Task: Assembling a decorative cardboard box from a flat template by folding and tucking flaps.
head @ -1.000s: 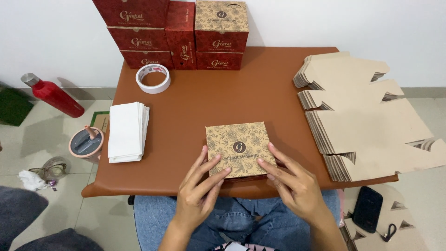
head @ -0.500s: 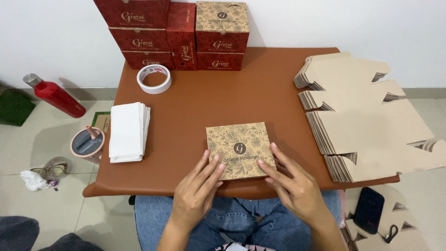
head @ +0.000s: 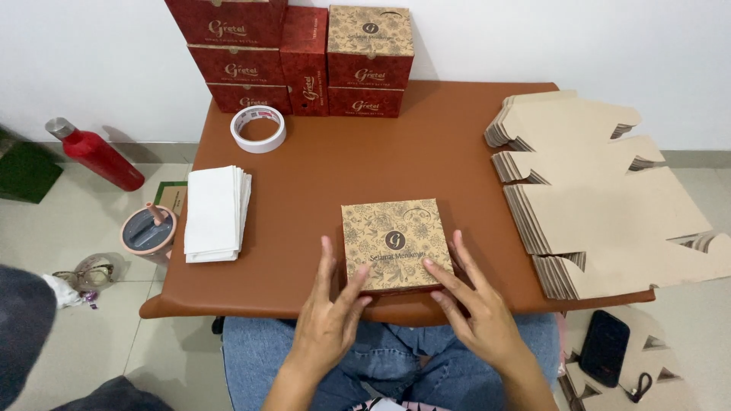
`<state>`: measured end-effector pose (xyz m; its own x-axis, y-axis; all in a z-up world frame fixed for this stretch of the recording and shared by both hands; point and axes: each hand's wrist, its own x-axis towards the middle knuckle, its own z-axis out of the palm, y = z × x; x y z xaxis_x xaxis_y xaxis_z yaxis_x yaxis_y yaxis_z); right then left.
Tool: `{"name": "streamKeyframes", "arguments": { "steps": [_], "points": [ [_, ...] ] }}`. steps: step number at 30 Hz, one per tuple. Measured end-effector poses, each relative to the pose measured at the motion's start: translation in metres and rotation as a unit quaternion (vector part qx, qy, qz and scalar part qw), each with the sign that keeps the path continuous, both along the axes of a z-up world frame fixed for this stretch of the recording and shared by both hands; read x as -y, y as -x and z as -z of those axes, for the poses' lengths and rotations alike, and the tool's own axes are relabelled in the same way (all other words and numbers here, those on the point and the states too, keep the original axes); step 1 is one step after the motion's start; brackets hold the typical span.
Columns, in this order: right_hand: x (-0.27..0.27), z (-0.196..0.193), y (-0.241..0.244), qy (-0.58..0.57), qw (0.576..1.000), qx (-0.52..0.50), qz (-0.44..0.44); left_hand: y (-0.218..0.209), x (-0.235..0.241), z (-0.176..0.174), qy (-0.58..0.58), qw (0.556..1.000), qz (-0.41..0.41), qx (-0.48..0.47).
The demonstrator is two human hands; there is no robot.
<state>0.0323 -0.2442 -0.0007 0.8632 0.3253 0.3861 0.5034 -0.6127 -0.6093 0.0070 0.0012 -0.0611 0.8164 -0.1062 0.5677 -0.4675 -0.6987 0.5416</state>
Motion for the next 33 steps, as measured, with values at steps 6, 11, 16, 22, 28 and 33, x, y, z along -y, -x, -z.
{"name": "streamKeyframes", "arguments": {
  "steps": [6, 11, 16, 22, 28, 33],
  "points": [
    [0.003, 0.009, -0.01, -0.091, 0.991, -0.064, -0.074, -0.009, 0.002, -0.052, 0.043, 0.976, 0.024, -0.214],
    [-0.001, 0.004, -0.024, -0.065, 0.992, -0.091, -0.052, -0.014, 0.002, -0.062, 0.008, 0.988, 0.007, -0.154],
    [0.003, 0.008, -0.026, -0.045, 0.993, -0.103, -0.044, -0.016, 0.001, -0.052, -0.027, 0.99, 0.011, -0.14],
    [0.005, 0.008, -0.026, -0.054, 0.991, -0.109, -0.06, -0.013, 0.002, -0.054, -0.012, 0.992, 0.032, -0.125],
    [0.006, 0.006, -0.028, -0.024, 0.989, -0.141, -0.043, -0.015, 0.003, -0.059, -0.001, 0.99, 0.033, -0.134],
    [0.002, -0.023, -0.045, -0.006, 0.996, -0.038, 0.08, -0.044, 0.012, -0.067, -0.115, 0.986, -0.036, -0.112]
  ]
}}
